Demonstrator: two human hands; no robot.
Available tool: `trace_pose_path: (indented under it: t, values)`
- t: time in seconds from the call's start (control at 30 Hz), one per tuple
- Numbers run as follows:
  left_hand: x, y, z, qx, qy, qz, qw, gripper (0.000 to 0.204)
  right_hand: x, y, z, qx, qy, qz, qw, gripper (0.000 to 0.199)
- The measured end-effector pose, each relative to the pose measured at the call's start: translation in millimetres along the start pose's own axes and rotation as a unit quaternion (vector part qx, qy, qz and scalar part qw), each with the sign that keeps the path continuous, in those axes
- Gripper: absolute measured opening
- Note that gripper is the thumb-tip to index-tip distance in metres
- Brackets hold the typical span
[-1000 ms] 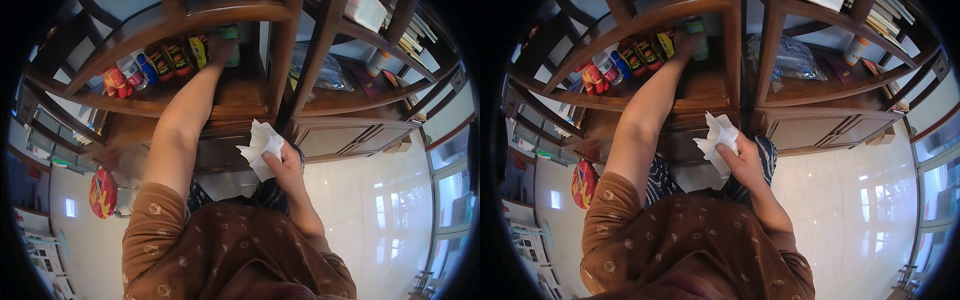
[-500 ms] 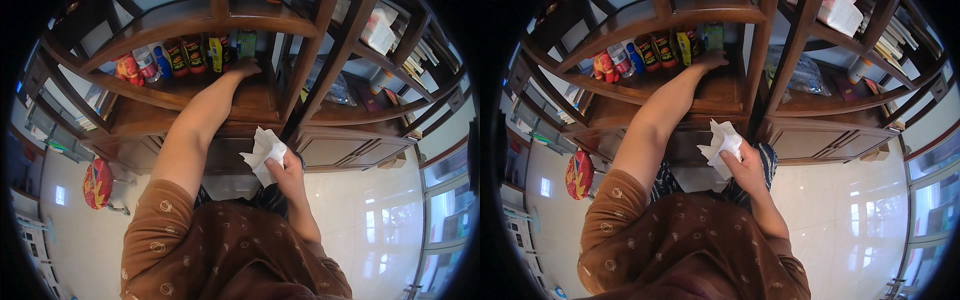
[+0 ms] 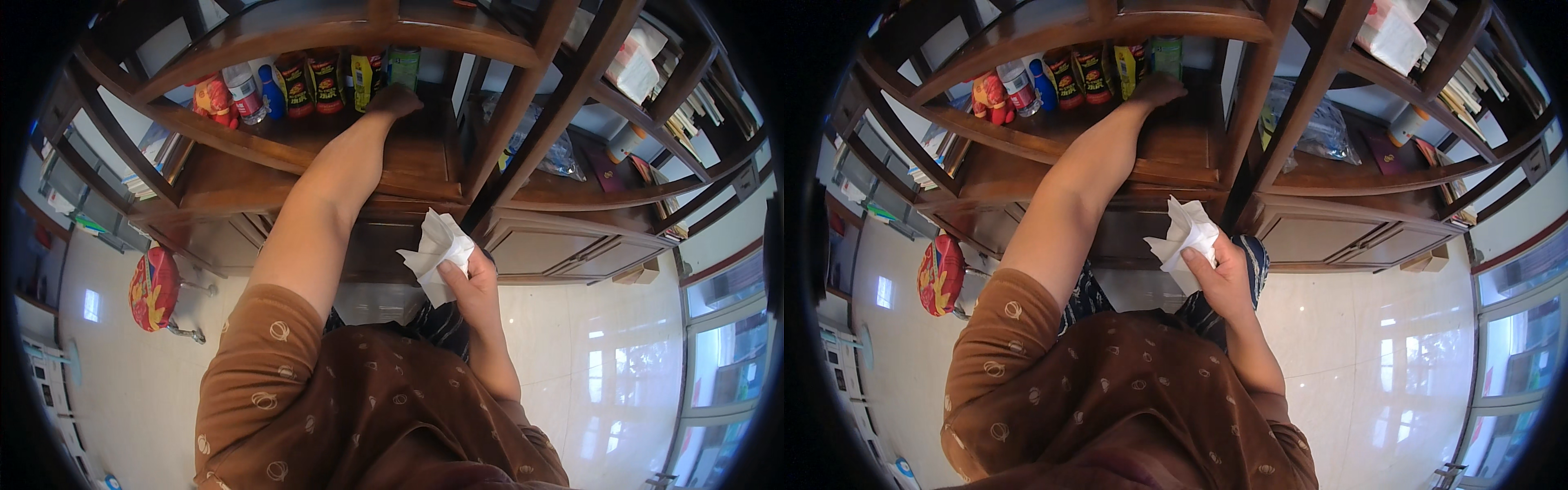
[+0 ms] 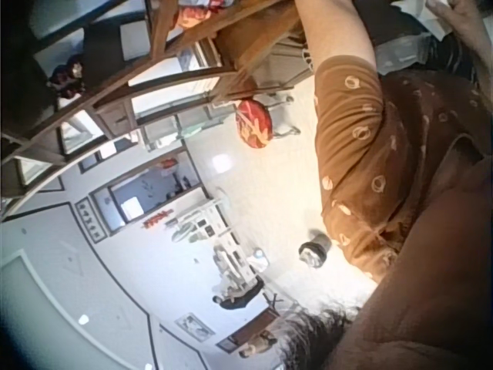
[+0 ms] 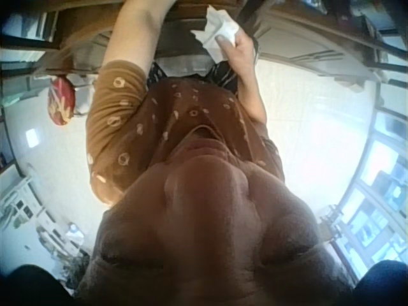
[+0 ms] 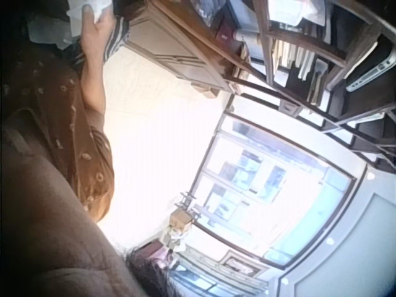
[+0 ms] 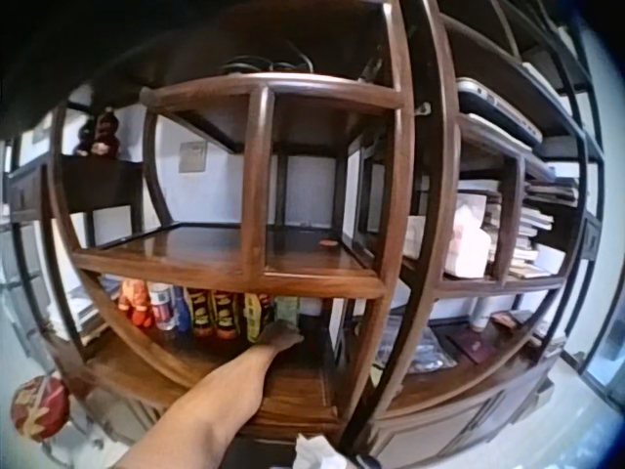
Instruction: The person organizes books, bottles, and documents on a wooden shelf unit by hand and using a cloth. They wipe down individual bottles and books, move items between different shelves, and handle a red certificate folder and various books.
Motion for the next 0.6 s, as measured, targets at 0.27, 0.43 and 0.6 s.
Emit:
trace_pose_path:
  t: [0.27, 0.43, 0.6]
  values:
    - [-9.9, 35.1, -5.7, -0.080, -0.004, -0.031, 0.996, 0.048, 5.9, -1.7, -0.7, 0.005, -0.006, 0.026, 1.000, 0.035]
    - [-38.5, -78.3, -93.9, 0.065, -0.117, 0.107, 0.985, 0.045, 0.2, 3.0, 3.8, -0.037, -0.068, -0.010, 0.997, 0.035]
    - [-78.7, -97.2, -309.1, 0.280, -0.396, -0.082, 0.871, 0.027, 16.2, 27.4, 35.1, -0.179, -0.080, -0.339, 0.920, 0.042]
Point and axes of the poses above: each hand's wrist, its own z-axis towards the middle knuckle, its own x-axis out of the palm, y = z × x, the point moved 8 cm from there along z, towards the middle knuckle, and after that the axes turned 8 degrees about y, right-handed, at the moved point
